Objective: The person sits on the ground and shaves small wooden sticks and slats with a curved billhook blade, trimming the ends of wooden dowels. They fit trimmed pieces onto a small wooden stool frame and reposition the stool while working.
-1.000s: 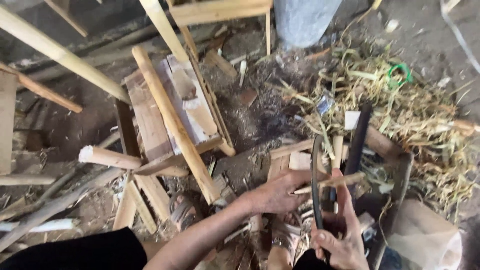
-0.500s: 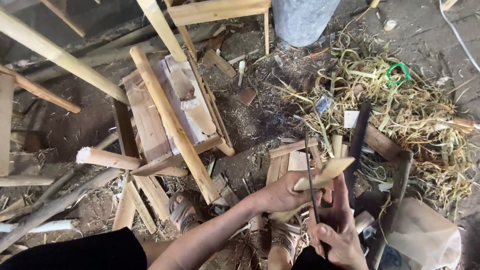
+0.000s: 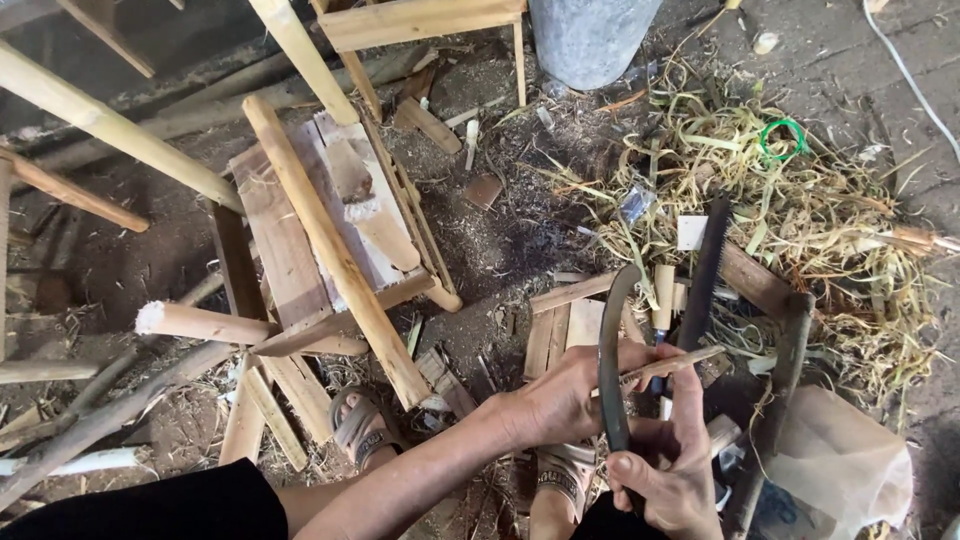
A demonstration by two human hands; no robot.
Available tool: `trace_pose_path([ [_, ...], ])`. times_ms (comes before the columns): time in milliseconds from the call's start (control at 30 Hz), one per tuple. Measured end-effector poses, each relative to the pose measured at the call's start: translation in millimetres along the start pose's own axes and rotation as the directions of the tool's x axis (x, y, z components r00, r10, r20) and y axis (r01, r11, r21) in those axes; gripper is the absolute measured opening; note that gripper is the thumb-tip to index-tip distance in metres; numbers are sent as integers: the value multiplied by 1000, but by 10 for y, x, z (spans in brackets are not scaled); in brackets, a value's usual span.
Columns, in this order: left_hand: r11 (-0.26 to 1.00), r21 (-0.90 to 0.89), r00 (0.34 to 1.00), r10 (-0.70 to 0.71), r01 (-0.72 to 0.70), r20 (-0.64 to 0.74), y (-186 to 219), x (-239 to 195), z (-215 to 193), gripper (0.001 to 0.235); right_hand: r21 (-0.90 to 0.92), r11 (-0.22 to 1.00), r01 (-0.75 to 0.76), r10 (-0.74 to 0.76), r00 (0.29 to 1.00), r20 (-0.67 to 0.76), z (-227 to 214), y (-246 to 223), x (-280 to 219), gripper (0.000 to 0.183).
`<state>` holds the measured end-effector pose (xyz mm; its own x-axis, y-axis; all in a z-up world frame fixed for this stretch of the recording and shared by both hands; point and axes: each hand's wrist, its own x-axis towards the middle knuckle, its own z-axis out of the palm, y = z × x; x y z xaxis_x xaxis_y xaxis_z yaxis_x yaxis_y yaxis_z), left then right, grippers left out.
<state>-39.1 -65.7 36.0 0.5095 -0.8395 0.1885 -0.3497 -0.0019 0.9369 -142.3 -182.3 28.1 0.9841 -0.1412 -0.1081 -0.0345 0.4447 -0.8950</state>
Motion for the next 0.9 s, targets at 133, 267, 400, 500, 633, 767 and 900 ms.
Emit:
trace_pose_path([
  [133,993,75,996,87,-86,-9,3,-95,1,29,-222,975,-32,4,992,-125,61,-54,10,94],
  [267,984,134,993,115,-114,2,-10,-207,29,44,-326,943,-66,10,985,-170,109,-72,32,72],
  [400,995,97,1000,-13,13,-4,131,-267,45,22,-233,967,-100,46,973,-225,23,39,-9,67],
  [500,981,103,986,-166,166,-11,204,-291,-3,52,-419,890,-179,56,956,-289,-43,103,28,70],
  [633,879,430,978,-199,204,-58,158,-314,-142,48,16,991,-135,134,989,57,-270,250,78,60],
  [767,772,536,938,-310,342,-152,145,-314,-252,80,495,826,-270,-61,830,555,-139,-48,210,105],
  [900,763,575,955,-226,296,-192,143,-324,-287,76,484,841,-242,-79,829,553,-250,80,187,92],
])
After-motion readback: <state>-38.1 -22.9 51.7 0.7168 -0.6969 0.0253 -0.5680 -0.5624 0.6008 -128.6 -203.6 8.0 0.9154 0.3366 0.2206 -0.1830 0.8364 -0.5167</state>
